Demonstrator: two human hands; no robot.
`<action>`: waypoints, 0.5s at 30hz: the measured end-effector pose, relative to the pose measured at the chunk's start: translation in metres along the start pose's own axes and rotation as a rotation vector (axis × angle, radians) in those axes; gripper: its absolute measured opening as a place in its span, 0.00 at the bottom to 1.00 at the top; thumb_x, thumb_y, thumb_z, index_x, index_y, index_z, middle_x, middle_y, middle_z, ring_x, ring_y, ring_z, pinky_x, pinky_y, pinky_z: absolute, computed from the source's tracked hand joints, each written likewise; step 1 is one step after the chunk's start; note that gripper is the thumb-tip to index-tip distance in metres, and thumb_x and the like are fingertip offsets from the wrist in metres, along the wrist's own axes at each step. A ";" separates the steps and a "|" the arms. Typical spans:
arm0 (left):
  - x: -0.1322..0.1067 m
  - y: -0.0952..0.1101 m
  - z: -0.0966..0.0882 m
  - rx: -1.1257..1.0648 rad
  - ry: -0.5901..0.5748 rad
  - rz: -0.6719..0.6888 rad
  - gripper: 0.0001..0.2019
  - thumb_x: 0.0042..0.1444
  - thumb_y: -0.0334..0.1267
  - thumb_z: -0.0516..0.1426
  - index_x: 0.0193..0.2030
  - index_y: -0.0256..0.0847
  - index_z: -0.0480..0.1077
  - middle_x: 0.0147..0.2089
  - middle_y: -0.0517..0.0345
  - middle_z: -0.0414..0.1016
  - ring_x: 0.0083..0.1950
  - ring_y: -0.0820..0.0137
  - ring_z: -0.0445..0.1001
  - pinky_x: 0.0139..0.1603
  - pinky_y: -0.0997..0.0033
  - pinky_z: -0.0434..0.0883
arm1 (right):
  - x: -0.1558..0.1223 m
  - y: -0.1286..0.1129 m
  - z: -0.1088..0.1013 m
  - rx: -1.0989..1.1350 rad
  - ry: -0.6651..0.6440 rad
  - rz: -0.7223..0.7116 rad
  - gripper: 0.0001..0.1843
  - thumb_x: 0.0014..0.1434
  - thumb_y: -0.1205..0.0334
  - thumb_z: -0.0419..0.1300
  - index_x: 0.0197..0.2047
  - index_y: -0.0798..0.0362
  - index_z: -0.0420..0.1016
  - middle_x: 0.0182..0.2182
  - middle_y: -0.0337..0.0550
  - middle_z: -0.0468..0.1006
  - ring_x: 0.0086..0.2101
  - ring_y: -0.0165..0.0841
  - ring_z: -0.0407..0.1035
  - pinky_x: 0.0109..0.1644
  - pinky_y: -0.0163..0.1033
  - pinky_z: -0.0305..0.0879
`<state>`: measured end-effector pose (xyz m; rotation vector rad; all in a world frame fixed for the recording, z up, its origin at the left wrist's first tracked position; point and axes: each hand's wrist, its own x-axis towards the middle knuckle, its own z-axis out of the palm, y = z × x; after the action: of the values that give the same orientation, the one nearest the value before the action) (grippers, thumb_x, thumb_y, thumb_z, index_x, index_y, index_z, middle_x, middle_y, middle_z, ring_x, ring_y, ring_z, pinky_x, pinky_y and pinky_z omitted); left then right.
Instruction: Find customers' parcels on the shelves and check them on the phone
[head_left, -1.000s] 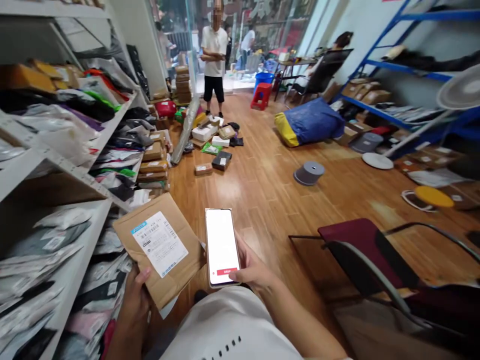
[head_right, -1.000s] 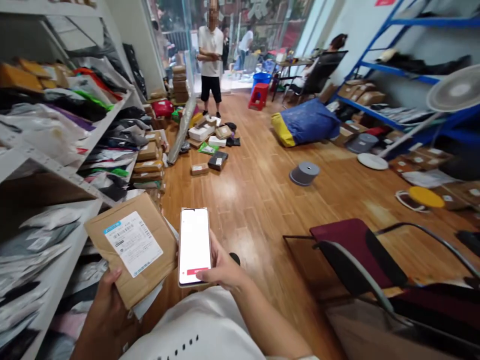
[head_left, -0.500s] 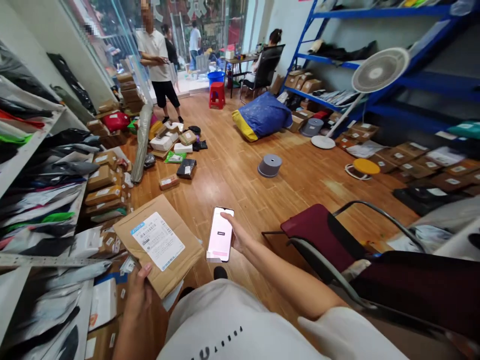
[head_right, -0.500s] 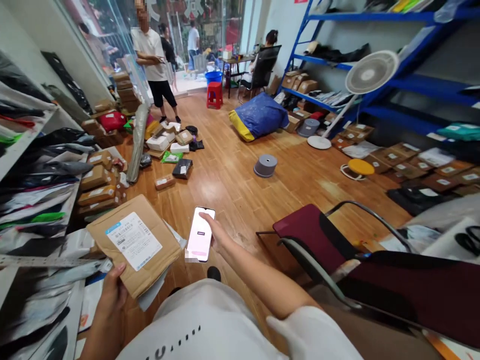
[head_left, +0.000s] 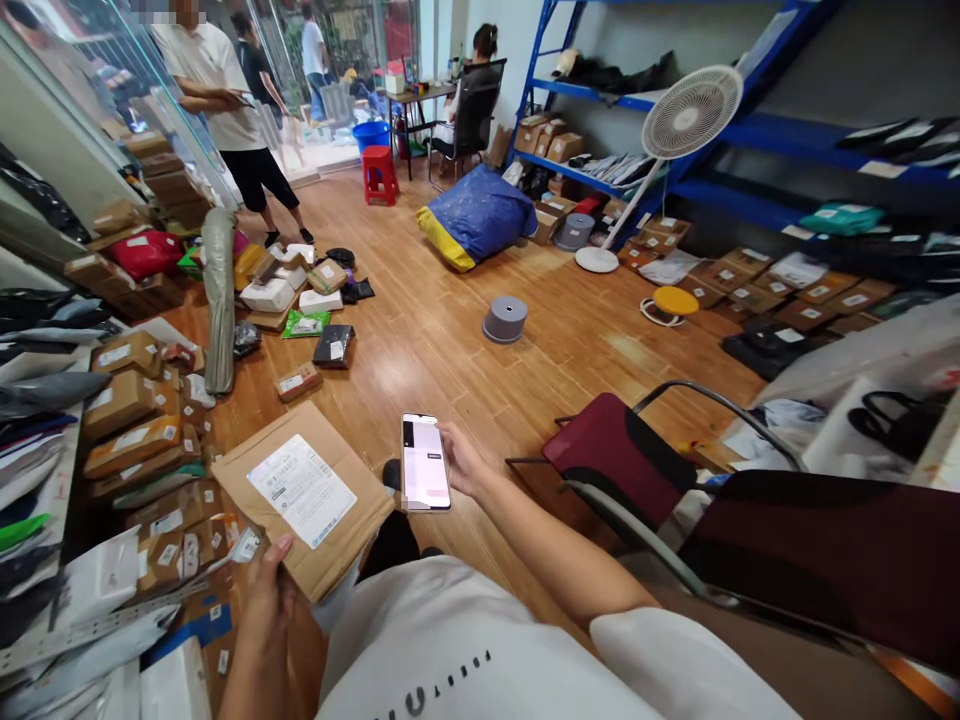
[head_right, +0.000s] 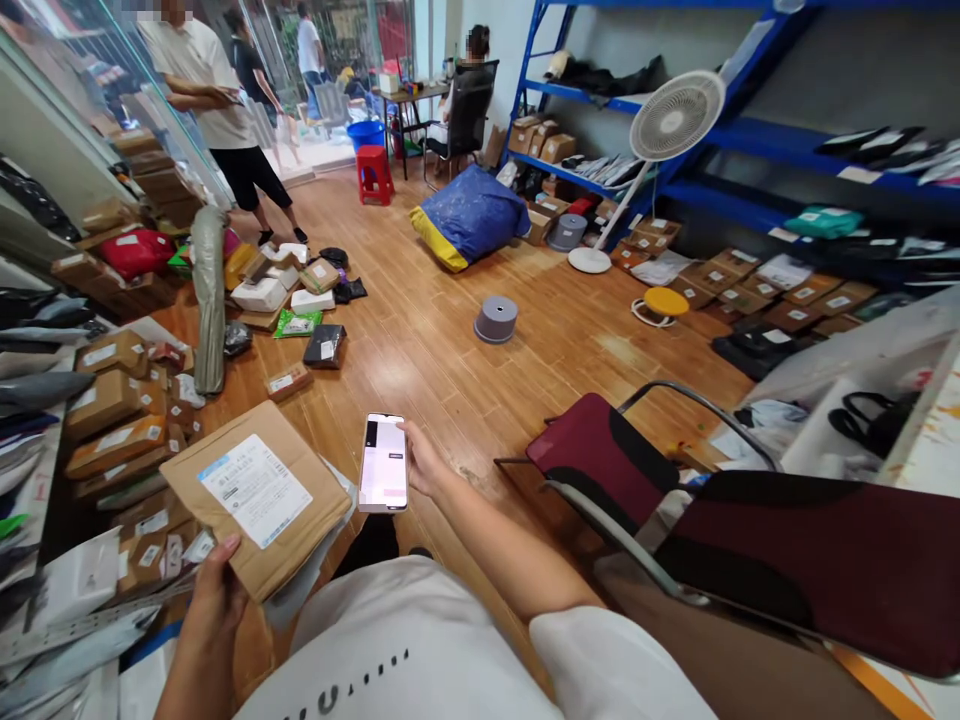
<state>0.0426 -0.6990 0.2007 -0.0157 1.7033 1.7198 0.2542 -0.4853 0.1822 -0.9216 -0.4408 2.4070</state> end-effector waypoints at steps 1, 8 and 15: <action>0.009 0.006 0.009 0.011 0.011 0.009 0.29 0.36 0.44 0.70 0.48 0.42 0.73 0.49 0.56 0.80 0.71 0.46 0.60 0.73 0.48 0.57 | 0.008 -0.006 0.004 0.013 0.016 -0.001 0.10 0.60 0.58 0.53 0.33 0.54 0.72 0.23 0.39 0.77 0.24 0.33 0.72 0.31 0.36 0.68; 0.101 0.054 0.068 0.064 -0.013 0.050 0.29 0.41 0.46 0.67 0.53 0.47 0.72 0.51 0.59 0.80 0.67 0.49 0.67 0.66 0.51 0.69 | 0.091 -0.062 0.042 -0.025 0.091 -0.105 0.08 0.55 0.59 0.63 0.36 0.54 0.73 0.26 0.39 0.79 0.26 0.33 0.74 0.33 0.35 0.70; 0.209 0.108 0.138 0.039 -0.047 0.034 0.32 0.36 0.45 0.69 0.52 0.45 0.72 0.46 0.58 0.81 0.59 0.52 0.74 0.58 0.59 0.75 | 0.211 -0.126 0.078 -0.055 0.236 -0.030 0.22 0.53 0.45 0.68 0.24 0.53 0.67 0.15 0.34 0.69 0.16 0.26 0.62 0.22 0.32 0.57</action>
<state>-0.1025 -0.4690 0.2142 0.0720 1.7115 1.6979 0.1113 -0.2701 0.1868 -1.1974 -0.4295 2.2341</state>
